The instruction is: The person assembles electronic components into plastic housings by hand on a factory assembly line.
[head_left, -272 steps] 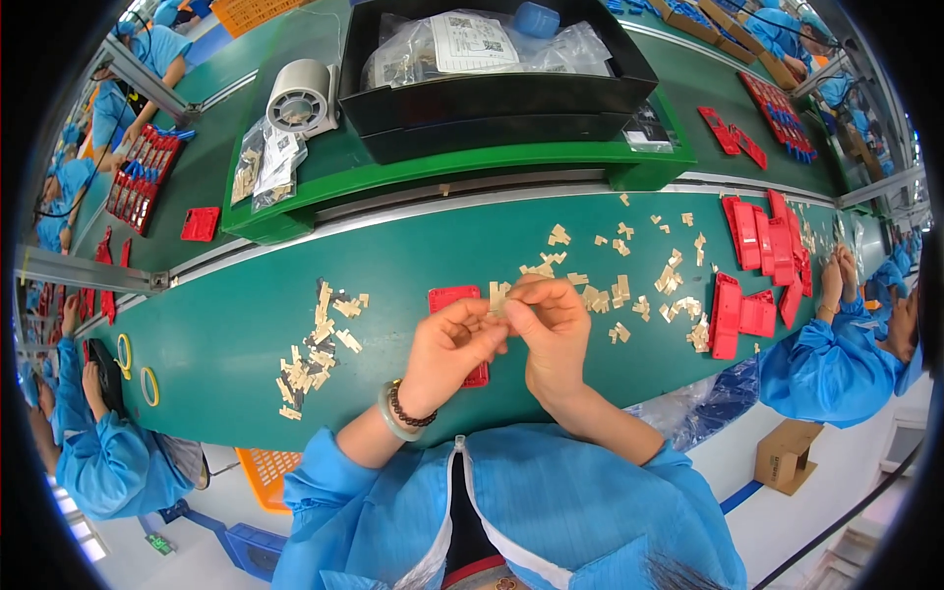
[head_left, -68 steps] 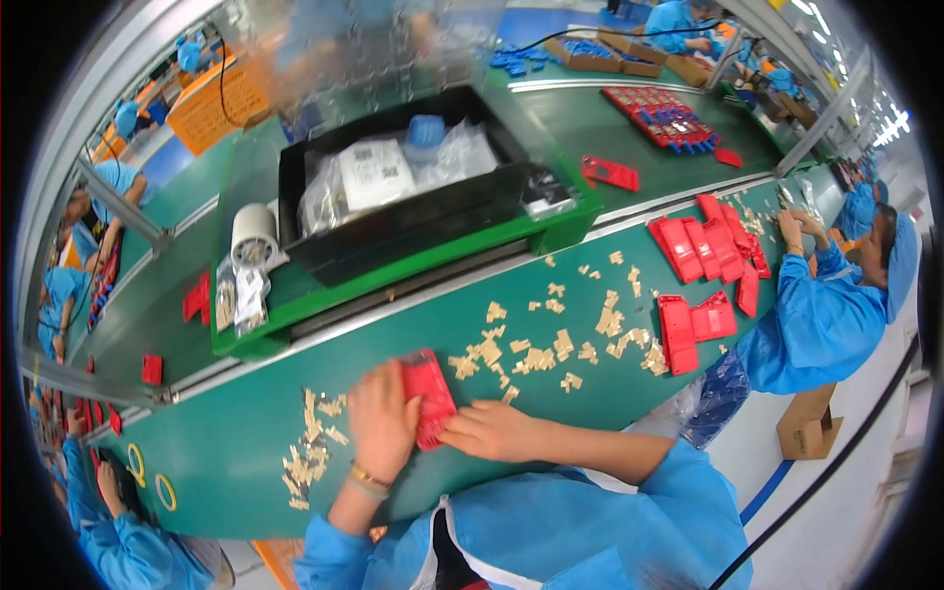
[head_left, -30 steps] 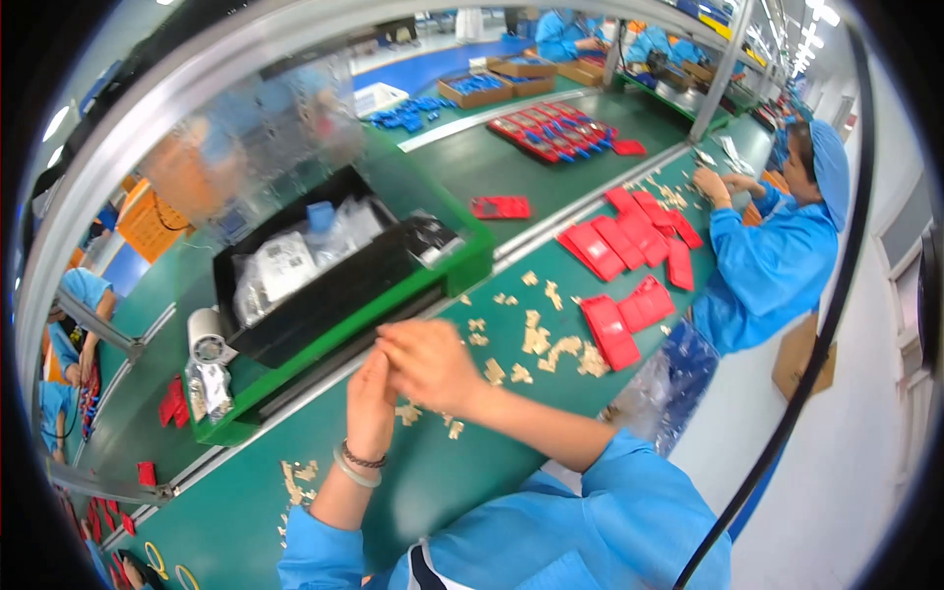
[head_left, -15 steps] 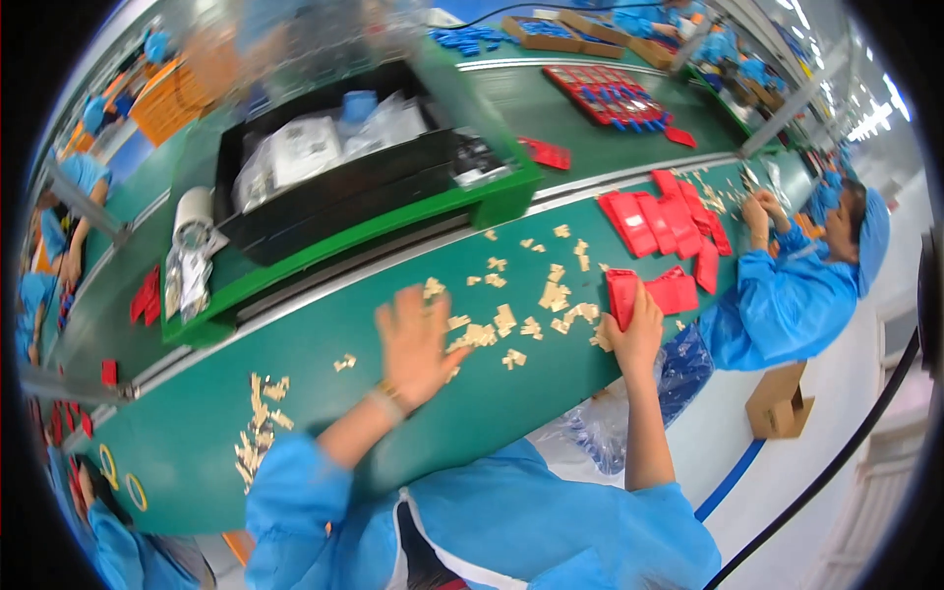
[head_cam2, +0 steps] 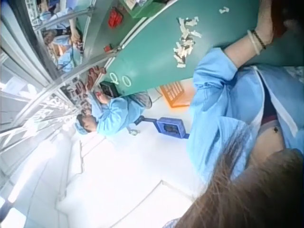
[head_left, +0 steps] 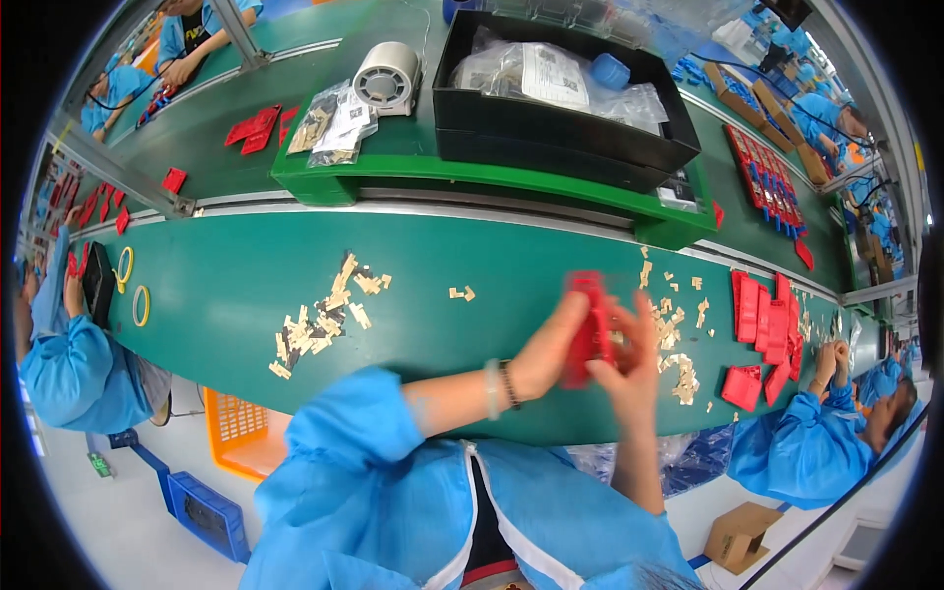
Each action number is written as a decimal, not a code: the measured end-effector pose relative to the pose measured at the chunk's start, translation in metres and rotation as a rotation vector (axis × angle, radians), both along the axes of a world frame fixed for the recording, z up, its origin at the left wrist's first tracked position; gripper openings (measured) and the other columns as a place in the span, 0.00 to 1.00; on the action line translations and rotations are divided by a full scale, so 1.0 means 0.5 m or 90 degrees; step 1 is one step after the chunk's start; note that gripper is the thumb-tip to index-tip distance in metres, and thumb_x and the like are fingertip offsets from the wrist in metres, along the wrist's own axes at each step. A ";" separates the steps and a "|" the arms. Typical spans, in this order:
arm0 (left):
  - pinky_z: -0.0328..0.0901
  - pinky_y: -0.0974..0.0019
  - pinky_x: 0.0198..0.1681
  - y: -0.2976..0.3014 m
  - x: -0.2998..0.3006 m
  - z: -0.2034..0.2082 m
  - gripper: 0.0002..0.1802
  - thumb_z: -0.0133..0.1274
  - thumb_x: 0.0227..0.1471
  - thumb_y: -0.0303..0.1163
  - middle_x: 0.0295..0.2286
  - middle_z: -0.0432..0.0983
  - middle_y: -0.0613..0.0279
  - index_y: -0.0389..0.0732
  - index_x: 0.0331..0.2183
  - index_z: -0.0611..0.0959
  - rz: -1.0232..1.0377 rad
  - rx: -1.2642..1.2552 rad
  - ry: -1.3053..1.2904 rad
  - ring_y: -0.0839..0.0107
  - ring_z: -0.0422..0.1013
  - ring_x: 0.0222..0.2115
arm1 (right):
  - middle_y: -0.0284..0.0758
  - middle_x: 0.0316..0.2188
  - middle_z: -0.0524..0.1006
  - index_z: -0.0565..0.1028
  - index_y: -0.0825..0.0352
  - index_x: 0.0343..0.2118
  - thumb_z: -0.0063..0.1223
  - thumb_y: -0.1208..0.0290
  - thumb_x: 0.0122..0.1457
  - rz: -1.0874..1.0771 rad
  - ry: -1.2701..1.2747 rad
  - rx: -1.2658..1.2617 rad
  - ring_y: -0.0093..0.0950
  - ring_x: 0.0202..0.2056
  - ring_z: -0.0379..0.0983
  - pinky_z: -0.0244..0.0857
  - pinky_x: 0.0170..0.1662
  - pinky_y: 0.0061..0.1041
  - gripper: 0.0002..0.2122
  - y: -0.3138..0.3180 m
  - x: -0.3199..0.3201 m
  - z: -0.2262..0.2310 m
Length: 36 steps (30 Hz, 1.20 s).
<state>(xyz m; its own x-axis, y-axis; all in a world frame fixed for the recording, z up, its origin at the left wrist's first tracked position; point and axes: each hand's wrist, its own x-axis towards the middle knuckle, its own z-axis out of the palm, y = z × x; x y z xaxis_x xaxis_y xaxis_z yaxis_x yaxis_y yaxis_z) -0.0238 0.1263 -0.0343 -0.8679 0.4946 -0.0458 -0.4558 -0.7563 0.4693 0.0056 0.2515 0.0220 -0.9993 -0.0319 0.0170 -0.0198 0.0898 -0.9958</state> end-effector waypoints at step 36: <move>0.61 0.61 0.42 -0.554 -0.018 0.022 0.12 0.59 0.40 0.23 0.35 0.70 0.61 0.42 0.32 0.79 0.275 -1.282 0.617 0.59 0.66 0.40 | 0.42 0.58 0.64 0.72 0.61 0.52 0.64 0.54 0.45 0.406 0.373 0.556 0.39 0.58 0.62 0.53 0.60 0.42 0.30 -0.138 0.018 -0.093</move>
<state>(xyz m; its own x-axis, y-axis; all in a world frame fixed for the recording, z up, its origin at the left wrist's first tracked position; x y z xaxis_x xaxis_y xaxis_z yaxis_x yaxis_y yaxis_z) -0.0325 -0.1507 -0.0231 -0.9378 0.2033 0.2813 0.3083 0.8603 0.4060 0.0147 0.1827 -0.0246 -0.6491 -0.7376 0.1861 -0.7283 0.5319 -0.4321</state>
